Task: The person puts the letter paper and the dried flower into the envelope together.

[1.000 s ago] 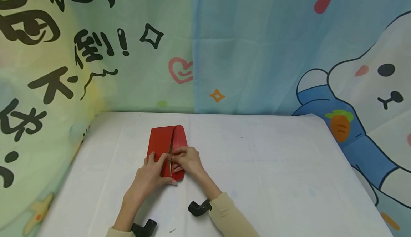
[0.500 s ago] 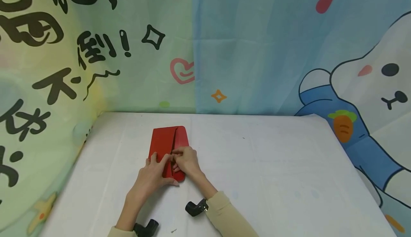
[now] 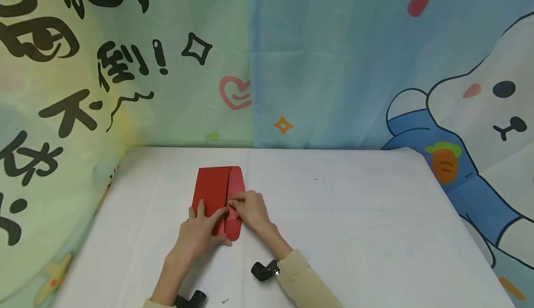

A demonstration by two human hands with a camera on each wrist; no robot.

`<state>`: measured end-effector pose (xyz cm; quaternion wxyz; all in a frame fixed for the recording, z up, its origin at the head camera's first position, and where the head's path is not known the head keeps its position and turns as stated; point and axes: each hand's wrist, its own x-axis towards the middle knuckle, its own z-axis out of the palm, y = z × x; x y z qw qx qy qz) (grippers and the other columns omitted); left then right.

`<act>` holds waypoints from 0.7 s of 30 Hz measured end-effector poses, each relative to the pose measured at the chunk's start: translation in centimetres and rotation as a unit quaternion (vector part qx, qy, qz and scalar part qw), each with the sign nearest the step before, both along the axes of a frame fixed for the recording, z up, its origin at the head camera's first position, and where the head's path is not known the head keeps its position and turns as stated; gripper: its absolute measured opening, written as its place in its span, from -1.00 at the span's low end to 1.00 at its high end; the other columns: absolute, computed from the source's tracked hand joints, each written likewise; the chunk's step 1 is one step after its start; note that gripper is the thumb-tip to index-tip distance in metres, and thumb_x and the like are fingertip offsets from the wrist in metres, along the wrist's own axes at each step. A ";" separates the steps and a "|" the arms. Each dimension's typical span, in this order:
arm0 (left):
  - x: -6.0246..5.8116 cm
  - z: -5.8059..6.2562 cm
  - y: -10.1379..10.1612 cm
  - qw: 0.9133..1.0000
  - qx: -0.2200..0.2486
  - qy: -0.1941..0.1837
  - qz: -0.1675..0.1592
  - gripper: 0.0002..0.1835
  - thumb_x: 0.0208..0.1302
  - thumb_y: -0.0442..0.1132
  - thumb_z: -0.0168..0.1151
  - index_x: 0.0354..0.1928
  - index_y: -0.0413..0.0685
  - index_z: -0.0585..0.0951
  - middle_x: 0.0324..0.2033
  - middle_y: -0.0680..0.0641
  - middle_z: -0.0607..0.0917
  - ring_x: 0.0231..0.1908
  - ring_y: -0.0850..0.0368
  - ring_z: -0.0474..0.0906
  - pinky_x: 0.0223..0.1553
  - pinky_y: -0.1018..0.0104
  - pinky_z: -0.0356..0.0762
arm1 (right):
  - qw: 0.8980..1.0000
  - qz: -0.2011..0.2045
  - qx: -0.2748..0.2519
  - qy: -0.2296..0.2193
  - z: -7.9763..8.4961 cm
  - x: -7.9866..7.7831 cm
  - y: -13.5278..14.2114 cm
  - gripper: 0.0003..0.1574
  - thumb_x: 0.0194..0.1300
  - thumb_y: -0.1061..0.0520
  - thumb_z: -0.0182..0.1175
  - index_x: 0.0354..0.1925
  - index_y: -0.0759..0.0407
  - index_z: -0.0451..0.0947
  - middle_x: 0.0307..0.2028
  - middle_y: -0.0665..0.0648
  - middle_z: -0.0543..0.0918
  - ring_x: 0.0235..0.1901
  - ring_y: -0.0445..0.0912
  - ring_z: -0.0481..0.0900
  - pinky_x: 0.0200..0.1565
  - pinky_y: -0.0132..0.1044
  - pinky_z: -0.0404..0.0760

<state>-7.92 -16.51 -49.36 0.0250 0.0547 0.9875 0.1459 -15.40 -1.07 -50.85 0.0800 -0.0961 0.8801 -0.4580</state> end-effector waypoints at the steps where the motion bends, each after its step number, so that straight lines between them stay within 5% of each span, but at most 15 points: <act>1: 0.1 -0.1 -0.1 1.000 -0.001 0.002 0.001 -0.05 -0.21 0.22 0.54 0.33 0.22 0.41 0.28 -0.47 0.33 0.20 -0.59 0.29 -0.16 -0.21 0.60 | 1.000 0.002 0.003 0.010 0.2 0.1 0.5 -0.78 0.28 0.12 0.28 -0.16 0.17 0.74 -0.66 0.03 0.66 -0.73 -0.34 0.42 -0.63 -0.50 0.29; 5: 0.4 -0.3 -0.3 1.000 -0.015 0.016 -0.010 0.00 -0.15 0.23 0.50 0.40 0.16 0.33 0.32 -0.45 0.32 0.25 -0.60 0.24 0.02 -0.26 0.50 | 0.999 0.010 0.003 0.037 0.8 0.7 2.5 -0.76 0.34 0.07 0.21 -0.25 0.19 0.74 -0.67 0.05 0.64 -0.72 -0.33 0.38 -0.62 -0.48 0.30; 11: 0.7 -0.4 -0.1 0.998 -0.046 0.033 -0.024 -0.18 0.05 0.27 0.35 0.35 0.13 0.42 0.32 -0.46 0.30 0.27 -0.60 0.20 0.12 -0.29 0.40 | 0.999 0.008 -0.044 0.010 1.2 2.0 5.9 -0.67 0.42 0.00 0.11 -0.24 0.18 0.70 -0.63 0.11 0.65 -0.81 -0.27 0.33 -0.68 -0.45 0.33; 16: 0.7 -0.4 0.4 0.997 -0.068 0.037 -0.016 -0.28 0.21 0.30 0.17 0.34 0.13 0.43 0.36 -0.43 0.27 0.30 -0.58 0.17 0.17 -0.33 0.31 | 0.999 -0.008 -0.032 0.014 1.3 3.0 8.5 -0.65 0.44 -0.05 0.08 -0.24 0.12 0.71 -0.62 0.06 0.66 -0.79 -0.26 0.33 -0.68 -0.44 0.29; 21: 0.7 -0.8 0.8 0.993 -0.089 0.071 -0.017 -0.30 0.20 0.25 0.22 0.31 0.06 0.47 0.35 -0.40 0.29 0.30 -0.55 0.19 0.17 -0.38 0.28 | 0.999 -0.006 -0.014 0.048 1.5 3.9 11.0 -0.73 0.43 0.06 0.10 -0.21 0.11 0.71 -0.58 0.03 0.68 -0.75 -0.27 0.38 -0.64 -0.45 0.30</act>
